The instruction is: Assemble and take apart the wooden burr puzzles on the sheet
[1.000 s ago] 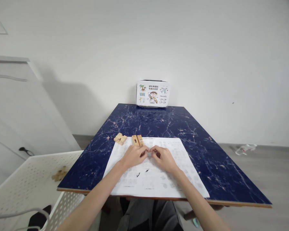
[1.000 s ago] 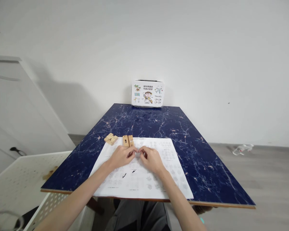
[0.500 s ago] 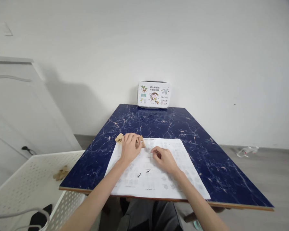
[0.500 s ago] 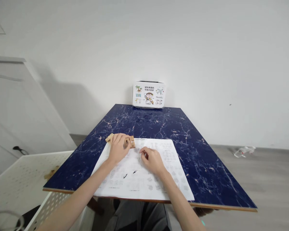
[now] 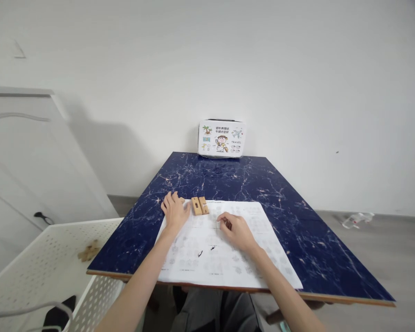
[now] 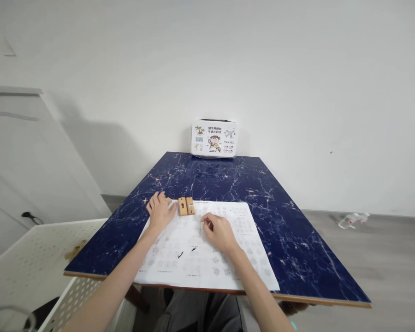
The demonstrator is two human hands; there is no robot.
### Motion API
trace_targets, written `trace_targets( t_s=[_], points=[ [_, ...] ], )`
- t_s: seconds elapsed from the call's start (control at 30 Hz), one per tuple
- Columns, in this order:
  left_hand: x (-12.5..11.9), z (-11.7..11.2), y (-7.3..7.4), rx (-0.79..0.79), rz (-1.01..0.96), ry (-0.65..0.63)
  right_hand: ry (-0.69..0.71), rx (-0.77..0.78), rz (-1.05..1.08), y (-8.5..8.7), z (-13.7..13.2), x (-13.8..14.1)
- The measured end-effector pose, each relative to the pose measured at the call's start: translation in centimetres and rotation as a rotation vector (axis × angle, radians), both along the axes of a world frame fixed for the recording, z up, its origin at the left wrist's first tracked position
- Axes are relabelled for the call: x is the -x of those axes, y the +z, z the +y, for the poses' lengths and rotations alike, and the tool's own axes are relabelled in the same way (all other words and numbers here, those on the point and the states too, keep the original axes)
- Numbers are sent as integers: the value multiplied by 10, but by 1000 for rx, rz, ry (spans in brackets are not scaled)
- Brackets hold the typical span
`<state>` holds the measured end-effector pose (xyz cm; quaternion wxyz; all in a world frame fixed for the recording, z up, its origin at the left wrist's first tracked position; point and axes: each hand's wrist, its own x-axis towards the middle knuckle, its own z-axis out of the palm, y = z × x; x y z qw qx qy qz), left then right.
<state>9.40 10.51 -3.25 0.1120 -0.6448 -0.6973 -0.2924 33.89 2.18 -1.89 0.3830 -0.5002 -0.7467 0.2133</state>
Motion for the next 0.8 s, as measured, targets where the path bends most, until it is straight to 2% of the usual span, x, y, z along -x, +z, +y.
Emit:
trace_targets(
  t_s=[0.43,0.57,0.67,0.73,0.8],
  points=[
    [6,-2,11,46,20,22,-1,-3,-1,-1,0,0],
    [4,-6,18,-45,-23,-16,-5,-4,-1,-1,0,0],
    [-4,-12,25,-144,-88,-167,-29,-9,-5,-2,2,0],
    [-13,-19,29,-138,-127,-344,-77,-12,-5,-3,4,-1],
    [-23,-27,33,-64,-139,-562,-153,-8,4,-5,7,-3]
  ],
)
